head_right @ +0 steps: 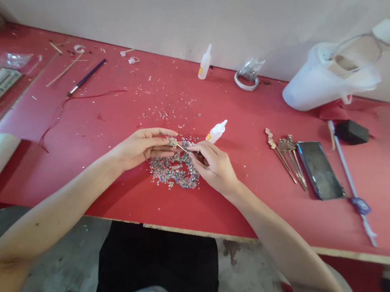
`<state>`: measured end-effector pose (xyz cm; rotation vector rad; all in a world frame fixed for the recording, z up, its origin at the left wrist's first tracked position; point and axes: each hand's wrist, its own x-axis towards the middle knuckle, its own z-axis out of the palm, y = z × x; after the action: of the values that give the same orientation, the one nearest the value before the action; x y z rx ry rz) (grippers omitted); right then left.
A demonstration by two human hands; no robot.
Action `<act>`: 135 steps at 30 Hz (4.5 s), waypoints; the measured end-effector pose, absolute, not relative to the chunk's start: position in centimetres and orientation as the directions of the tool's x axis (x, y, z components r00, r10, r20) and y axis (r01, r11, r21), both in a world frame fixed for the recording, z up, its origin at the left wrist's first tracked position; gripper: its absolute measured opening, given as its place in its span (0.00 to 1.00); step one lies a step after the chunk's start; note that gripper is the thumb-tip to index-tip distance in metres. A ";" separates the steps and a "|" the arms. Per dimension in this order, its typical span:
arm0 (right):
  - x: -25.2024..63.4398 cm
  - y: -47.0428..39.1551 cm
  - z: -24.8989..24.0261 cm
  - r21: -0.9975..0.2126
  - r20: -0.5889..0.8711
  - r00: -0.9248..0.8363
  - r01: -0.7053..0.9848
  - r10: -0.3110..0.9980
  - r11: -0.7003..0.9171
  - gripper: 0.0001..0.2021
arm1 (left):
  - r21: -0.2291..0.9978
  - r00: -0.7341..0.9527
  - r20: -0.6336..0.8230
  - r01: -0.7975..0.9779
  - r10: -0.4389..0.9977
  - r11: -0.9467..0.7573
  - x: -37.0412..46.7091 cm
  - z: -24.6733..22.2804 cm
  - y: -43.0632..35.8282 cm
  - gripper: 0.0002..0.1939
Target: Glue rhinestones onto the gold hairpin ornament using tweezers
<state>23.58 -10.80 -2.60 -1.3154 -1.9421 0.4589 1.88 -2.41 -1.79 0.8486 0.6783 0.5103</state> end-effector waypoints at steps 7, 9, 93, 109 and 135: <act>23.9 -10.7 -2.9 -0.614 0.395 -0.249 0.645 0.884 0.455 0.10 | 0.807 0.687 -0.333 -0.148 0.646 0.572 1.9 -1.8 -2.5 0.13; 23.9 -10.7 -2.9 -0.616 0.384 -0.244 0.651 0.891 0.444 0.09 | 0.807 0.689 -0.328 -0.151 0.646 0.571 1.9 -1.8 -2.5 0.13; 24.2 -11.1 -2.6 -0.624 0.393 -0.221 0.649 0.893 0.435 0.06 | 0.901 0.705 -0.330 0.038 0.628 0.431 2.5 -0.9 -3.2 0.06; 24.2 -11.1 -2.6 -0.618 0.377 -0.230 0.659 0.897 0.429 0.06 | 0.901 0.690 -0.346 0.056 0.636 0.430 2.5 -0.8 -3.3 0.06; 24.1 -11.1 -2.7 -0.615 0.380 -0.223 0.664 0.898 0.425 0.06 | 0.905 0.691 -0.332 0.042 0.642 0.423 2.5 -0.9 -3.3 0.07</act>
<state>24.14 -11.11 -2.71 -1.3175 -1.9737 0.4223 2.47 -3.27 -0.87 1.0859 0.7406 0.4216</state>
